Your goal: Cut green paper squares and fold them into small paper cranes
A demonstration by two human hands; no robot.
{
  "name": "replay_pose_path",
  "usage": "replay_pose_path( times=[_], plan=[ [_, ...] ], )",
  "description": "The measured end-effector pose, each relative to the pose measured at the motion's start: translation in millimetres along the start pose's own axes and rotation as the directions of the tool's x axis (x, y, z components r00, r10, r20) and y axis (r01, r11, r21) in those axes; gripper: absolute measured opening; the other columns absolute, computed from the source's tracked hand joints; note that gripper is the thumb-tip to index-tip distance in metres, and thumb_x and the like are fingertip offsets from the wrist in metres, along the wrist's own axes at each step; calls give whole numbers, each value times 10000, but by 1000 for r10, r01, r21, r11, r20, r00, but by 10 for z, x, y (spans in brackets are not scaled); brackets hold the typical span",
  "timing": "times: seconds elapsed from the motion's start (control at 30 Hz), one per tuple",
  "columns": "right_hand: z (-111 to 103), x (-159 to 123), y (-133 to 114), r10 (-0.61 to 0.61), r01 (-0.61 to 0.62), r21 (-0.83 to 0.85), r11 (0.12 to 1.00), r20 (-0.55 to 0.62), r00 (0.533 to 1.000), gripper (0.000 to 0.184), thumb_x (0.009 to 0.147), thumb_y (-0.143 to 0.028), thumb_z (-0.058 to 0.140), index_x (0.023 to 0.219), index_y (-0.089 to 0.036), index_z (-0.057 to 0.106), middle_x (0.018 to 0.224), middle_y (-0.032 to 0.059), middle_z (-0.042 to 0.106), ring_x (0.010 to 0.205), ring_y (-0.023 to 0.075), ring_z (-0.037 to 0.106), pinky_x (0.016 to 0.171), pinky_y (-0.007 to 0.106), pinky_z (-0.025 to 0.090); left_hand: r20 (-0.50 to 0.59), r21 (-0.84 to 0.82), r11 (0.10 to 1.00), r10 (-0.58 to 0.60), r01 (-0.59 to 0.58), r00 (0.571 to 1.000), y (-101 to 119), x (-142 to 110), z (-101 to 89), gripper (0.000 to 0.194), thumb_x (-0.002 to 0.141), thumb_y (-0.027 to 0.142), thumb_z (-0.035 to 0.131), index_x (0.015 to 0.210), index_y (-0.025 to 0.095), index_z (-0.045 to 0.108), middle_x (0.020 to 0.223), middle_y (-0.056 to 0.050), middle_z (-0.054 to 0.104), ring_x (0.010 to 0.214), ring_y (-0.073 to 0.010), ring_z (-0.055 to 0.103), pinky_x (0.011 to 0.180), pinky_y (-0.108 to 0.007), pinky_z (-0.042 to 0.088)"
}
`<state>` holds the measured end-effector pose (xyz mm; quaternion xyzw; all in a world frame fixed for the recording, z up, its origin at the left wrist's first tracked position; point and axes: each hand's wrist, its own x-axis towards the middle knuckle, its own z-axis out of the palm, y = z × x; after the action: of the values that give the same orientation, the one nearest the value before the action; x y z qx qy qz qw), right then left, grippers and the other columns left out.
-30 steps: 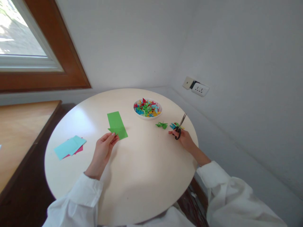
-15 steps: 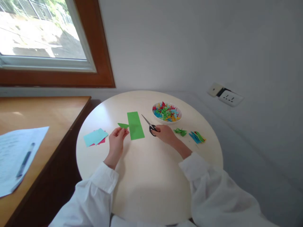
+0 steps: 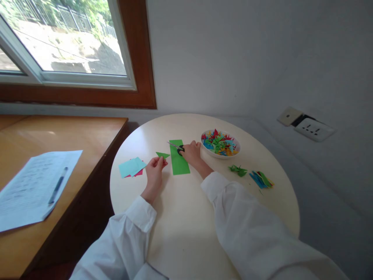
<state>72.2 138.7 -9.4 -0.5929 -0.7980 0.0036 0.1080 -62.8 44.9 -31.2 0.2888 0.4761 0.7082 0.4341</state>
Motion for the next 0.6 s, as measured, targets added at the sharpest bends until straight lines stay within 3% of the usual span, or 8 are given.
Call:
replay_pose_path(
  times=[0.17, 0.37, 0.6],
  plan=[
    [-34, -55, 30, 7, -7, 74, 997, 8, 1000, 267, 824, -331, 494, 936, -168, 675, 925, 142, 676, 951, 267, 496, 778, 349, 283, 52, -42, 999, 3, -1, 999, 40, -21, 26, 201, 639, 307, 684, 684, 146, 572, 629, 22, 564, 629, -94, 548, 722, -287, 476],
    [-121, -303, 167, -46, 31, 264, 964, 51, 998, 314, 852, -366, 424, 826, -165, 665, 793, 59, 692, 667, 154, 572, 549, 239, 298, 164, -81, 995, -49, 63, 985, 156, -106, 95, 161, 629, 276, 693, 665, 153, 597, 638, 25, 572, 639, -94, 553, 746, -300, 479],
    [-116, -410, 245, 27, -37, 160, 986, 65, 998, 243, 793, -358, 518, 827, -173, 672, 834, 88, 701, 742, 189, 613, 569, 245, 318, 185, -70, 991, -99, 113, 978, 141, -97, 102, 202, 603, 293, 714, 681, 145, 601, 600, 22, 587, 577, -86, 555, 668, -264, 472]
  ],
)
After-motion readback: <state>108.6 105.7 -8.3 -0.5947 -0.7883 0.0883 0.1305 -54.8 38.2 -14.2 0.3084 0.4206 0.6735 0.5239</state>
